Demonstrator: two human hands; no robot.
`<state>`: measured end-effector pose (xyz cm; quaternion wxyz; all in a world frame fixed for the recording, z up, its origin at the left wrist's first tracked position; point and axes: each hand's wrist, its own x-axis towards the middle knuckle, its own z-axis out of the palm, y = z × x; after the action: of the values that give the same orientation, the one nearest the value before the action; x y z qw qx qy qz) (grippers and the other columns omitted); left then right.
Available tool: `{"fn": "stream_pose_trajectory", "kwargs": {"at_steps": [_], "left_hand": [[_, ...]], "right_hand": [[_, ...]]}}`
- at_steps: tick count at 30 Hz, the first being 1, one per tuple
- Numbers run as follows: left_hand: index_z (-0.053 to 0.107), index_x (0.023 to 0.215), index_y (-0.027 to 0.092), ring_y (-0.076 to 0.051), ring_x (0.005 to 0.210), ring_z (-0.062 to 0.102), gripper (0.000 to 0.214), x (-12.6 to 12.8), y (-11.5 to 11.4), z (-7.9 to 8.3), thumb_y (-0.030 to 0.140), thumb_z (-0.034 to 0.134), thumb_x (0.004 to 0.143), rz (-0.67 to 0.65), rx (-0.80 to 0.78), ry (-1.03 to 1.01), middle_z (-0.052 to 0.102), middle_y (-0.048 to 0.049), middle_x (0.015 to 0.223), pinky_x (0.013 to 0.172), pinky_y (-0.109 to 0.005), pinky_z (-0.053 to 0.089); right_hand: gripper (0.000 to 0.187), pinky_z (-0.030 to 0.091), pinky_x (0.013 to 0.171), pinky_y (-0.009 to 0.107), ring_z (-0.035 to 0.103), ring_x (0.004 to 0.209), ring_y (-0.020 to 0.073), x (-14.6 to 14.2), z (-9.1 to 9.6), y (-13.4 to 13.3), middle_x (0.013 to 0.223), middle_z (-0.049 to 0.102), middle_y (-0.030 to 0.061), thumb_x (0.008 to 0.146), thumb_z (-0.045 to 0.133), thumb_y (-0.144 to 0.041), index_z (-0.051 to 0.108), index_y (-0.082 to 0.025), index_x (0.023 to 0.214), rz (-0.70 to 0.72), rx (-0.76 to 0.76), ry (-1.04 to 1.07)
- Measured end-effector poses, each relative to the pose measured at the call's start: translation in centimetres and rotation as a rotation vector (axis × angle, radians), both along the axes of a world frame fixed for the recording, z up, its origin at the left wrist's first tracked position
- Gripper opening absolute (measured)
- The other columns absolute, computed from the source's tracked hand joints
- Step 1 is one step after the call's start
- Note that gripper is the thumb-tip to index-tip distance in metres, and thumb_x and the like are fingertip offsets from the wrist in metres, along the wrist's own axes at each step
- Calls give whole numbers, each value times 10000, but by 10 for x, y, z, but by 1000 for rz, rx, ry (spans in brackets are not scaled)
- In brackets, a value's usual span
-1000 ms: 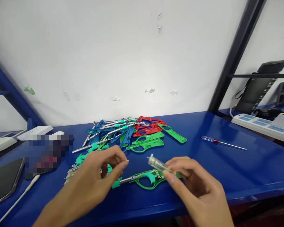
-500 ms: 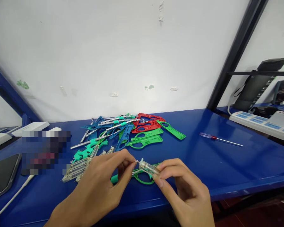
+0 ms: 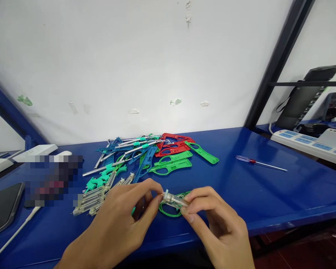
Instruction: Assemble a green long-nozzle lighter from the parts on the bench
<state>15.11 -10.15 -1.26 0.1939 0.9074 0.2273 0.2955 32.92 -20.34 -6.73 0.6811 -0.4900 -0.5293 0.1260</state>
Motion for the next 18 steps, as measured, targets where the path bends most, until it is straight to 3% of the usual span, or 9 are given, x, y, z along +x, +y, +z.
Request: {"fn": "stream_pose_trajectory", "kwargs": {"at_steps": [10,18], "left_hand": [[652,996,252,-106,563,566,133,1,0,1,183,545,1032,-14,40,-65,675,54,728,576,-266,384],[590,974,281,-133,636,549,165,-4,1,6,273,473,1089,-14,-114,30,642,77,749,642,-292,373]], "right_hand": [[92,650,753,222,752,856,190,0,0,1,915,741,33,912,757,-202,780,-287,936,-9,-67,-19],[204,619,726,148,742,889,157,4,-4,-1,1005,722,18,943,740,-278,818,-359,1113,-100,-98,-62]]}}
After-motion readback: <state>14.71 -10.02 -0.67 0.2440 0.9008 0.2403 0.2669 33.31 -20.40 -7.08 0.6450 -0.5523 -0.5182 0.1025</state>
